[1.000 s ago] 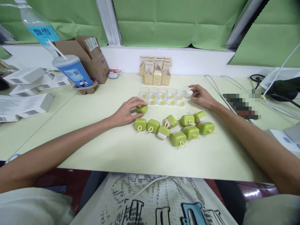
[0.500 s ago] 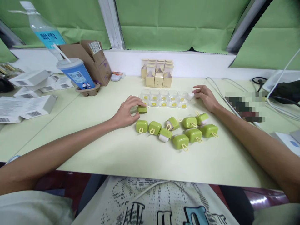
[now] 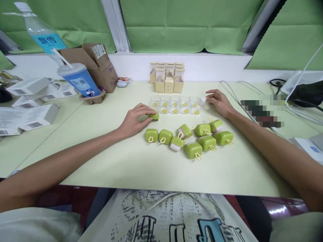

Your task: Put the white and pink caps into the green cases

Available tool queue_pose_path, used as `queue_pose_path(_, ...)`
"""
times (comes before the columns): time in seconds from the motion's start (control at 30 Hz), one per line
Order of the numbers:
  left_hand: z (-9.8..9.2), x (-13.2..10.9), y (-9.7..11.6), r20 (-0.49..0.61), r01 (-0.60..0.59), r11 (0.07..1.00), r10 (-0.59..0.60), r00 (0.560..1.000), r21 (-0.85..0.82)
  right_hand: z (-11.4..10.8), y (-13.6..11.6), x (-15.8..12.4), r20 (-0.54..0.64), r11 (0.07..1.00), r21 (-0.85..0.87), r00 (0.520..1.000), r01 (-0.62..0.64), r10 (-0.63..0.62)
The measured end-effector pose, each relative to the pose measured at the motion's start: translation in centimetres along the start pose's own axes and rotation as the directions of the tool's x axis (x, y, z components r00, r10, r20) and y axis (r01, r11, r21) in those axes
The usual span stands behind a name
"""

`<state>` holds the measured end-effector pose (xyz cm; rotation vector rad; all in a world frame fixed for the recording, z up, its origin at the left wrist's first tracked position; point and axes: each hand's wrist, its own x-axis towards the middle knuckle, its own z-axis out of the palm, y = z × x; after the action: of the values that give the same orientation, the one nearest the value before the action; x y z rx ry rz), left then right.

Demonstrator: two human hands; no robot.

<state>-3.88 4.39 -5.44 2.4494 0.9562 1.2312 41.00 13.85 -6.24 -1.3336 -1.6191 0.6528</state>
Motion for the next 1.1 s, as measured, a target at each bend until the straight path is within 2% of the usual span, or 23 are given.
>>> queue_pose_path(0.13, 0.0, 0.1, 0.5, 0.027, -0.003, 1.000, 0.003, 1.000, 0.027, 0.1, -0.3, 0.0, -0.011, 1.000, -0.005, 1.000, -0.001, 0.001)
queue_pose_path(0.27, -0.4, -0.5, 1.7, -0.143, 0.002, 0.998, 0.006, 0.990, 0.056, 0.1, -0.3, 0.0, -0.034, 1.000, -0.001, 0.999, -0.003, 0.003)
queue_pose_path(0.33, -0.7, -1.2, 2.2, -0.155, -0.049, 0.999, 0.045, 0.987, -0.019, 0.0, -0.2, 0.0, -0.061, 0.999, 0.035, 0.998, -0.025, 0.027)
queue_pose_path(0.4, -0.8, -1.9, 2.6, -0.050, -0.156, 0.984, 0.152, 0.987, -0.091, -0.1, -0.2, -0.1, -0.078, 0.996, 0.077, 0.995, -0.051, 0.057)
queue_pose_path(0.5, -0.6, -2.4, 2.7, 0.162, -0.283, 0.954, 0.297, 0.941, -0.100, -0.2, -0.4, -0.1, -0.032, 0.997, 0.067, 0.998, -0.044, 0.046)
queue_pose_path(0.57, -0.3, -2.5, 2.5, 0.256, -0.289, 0.953, 0.303, 0.918, -0.093, -0.2, -0.6, -0.1, -0.003, 0.998, 0.061, 1.000, -0.031, 0.031)
queue_pose_path(0.63, -0.1, -2.4, 2.4, 0.298, -0.278, 0.955, 0.295, 0.908, -0.099, 0.0, -0.6, -0.1, -0.034, 0.995, 0.095, 0.999, -0.036, 0.040)
queue_pose_path(0.7, 0.1, -2.4, 2.3, 0.259, -0.295, 0.949, 0.315, 0.913, -0.113, 0.1, -0.5, -0.1, -0.109, 0.992, 0.118, 0.993, -0.039, 0.052)
queue_pose_path(0.8, 0.3, -2.4, 2.4, 0.065, -0.325, 0.939, 0.333, 0.941, -0.114, -0.2, -0.4, 0.0, -0.281, 0.998, 0.055, 0.960, 0.014, 0.002)
queue_pose_path(0.87, 0.5, -2.3, 2.9, -0.038, -0.254, 0.962, 0.251, 0.967, -0.097, -0.7, -1.0, 0.3, -0.413, 0.998, -0.010, 0.908, 0.067, -0.065)
queue_pose_path(0.9, 0.7, -2.2, 3.2, -0.072, -0.174, 0.979, 0.167, 0.983, -0.102, -0.9, -1.7, 0.5, -0.481, 0.993, -0.036, 0.870, 0.108, -0.112)
queue_pose_path(0.97, 0.9, -1.9, 4.0, -0.135, 0.039, 0.984, -0.062, 0.989, -0.173, -0.9, -4.3, 0.7, -0.578, 0.971, -0.061, 0.784, 0.233, -0.224)
queue_pose_path(1.0, 1.0, -1.8, 4.4, -0.161, 0.147, 0.956, -0.191, 0.968, -0.252, -0.6, -6.3, 0.4, -0.602, 0.945, -0.065, 0.743, 0.319, -0.292)
queue_pose_path(1.07, 1.2, -1.7, 5.3, -0.155, 0.253, 0.858, -0.352, 0.923, -0.447, 0.6, -10.9, -1.5, -0.537, 0.871, -0.052, 0.722, 0.488, -0.436)
queue_pose_path(1.1, 1.3, -1.7, 5.7, -0.121, 0.277, 0.782, -0.407, 0.905, -0.558, 1.4, -13.3, -3.2, -0.438, 0.830, -0.050, 0.735, 0.555, -0.518)
